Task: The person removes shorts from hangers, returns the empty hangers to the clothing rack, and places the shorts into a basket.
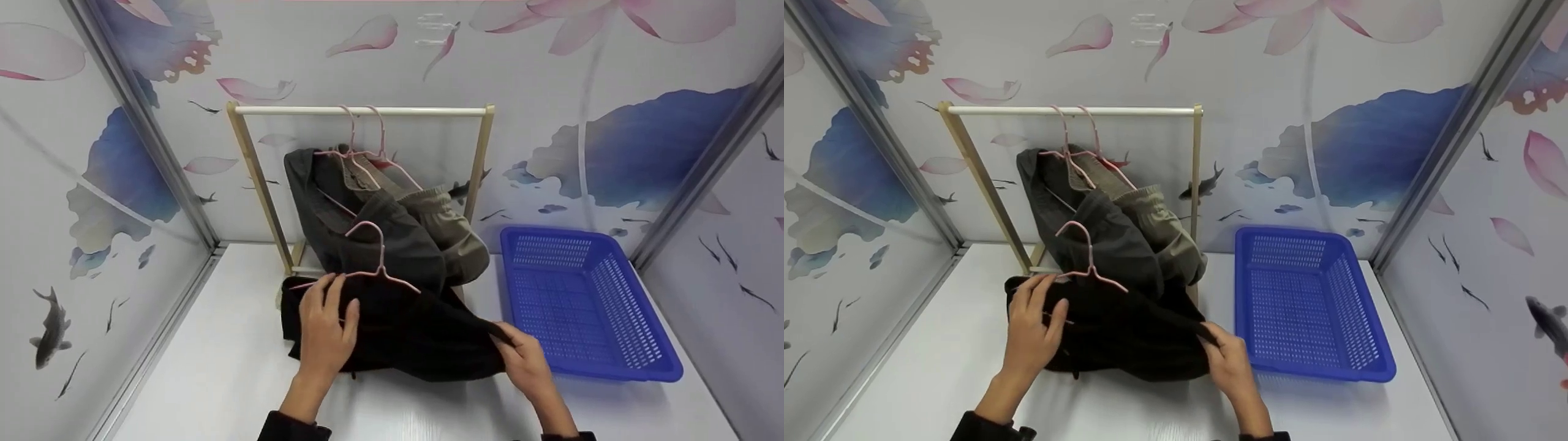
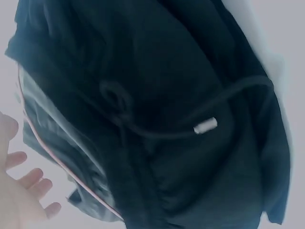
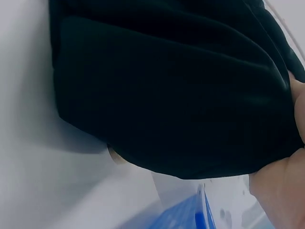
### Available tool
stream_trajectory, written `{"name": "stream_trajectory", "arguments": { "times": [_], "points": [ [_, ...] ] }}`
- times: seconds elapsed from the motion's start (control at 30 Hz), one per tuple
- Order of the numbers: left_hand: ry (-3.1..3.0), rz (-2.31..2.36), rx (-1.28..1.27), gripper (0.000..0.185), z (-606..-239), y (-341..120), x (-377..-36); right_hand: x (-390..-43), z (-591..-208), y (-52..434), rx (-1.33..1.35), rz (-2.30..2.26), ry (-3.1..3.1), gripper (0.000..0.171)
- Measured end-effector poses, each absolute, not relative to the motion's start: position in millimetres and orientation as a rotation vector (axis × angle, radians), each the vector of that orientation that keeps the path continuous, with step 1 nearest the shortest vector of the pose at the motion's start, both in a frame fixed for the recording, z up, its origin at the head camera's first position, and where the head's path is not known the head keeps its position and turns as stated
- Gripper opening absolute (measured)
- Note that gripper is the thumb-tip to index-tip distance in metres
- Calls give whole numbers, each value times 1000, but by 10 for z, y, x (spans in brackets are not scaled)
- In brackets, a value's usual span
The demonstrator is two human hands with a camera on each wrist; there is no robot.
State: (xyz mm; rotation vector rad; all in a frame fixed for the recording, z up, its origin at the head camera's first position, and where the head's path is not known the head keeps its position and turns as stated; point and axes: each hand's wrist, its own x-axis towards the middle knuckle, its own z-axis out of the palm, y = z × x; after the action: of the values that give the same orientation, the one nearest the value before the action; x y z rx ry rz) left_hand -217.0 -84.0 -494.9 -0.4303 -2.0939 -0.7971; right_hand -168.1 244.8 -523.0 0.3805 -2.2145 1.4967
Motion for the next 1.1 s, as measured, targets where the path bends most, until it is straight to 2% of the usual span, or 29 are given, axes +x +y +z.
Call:
{"name": "stream_trajectory", "arguments": {
  "times": [0.27, 0.5, 0.7, 0.8, 1.1],
  "points": [
    [-2239, -946, -115, 50, -5096, -1096, -2260, -1570, -5258, 2634, 212, 1640, -2245, 18],
    [-2413, -1085, 143, 64, -5114, -1291, -2337, -1499, -5338, 2743, 54, 1768, -2229, 19],
    [-2663, -1227, 299, 64, -5234, -1365, -2383, -1472, -5453, 2772, -54, 1831, -2233, 23],
    [-2704, -1263, 323, 60, -5329, -1389, -2366, -1475, -5500, 2779, -100, 1840, -2248, 24],
    [-2687, -1158, 162, 38, -5462, -1367, -2371, -1460, -5553, 2806, -204, 1910, -2208, 29]
  ]
}}
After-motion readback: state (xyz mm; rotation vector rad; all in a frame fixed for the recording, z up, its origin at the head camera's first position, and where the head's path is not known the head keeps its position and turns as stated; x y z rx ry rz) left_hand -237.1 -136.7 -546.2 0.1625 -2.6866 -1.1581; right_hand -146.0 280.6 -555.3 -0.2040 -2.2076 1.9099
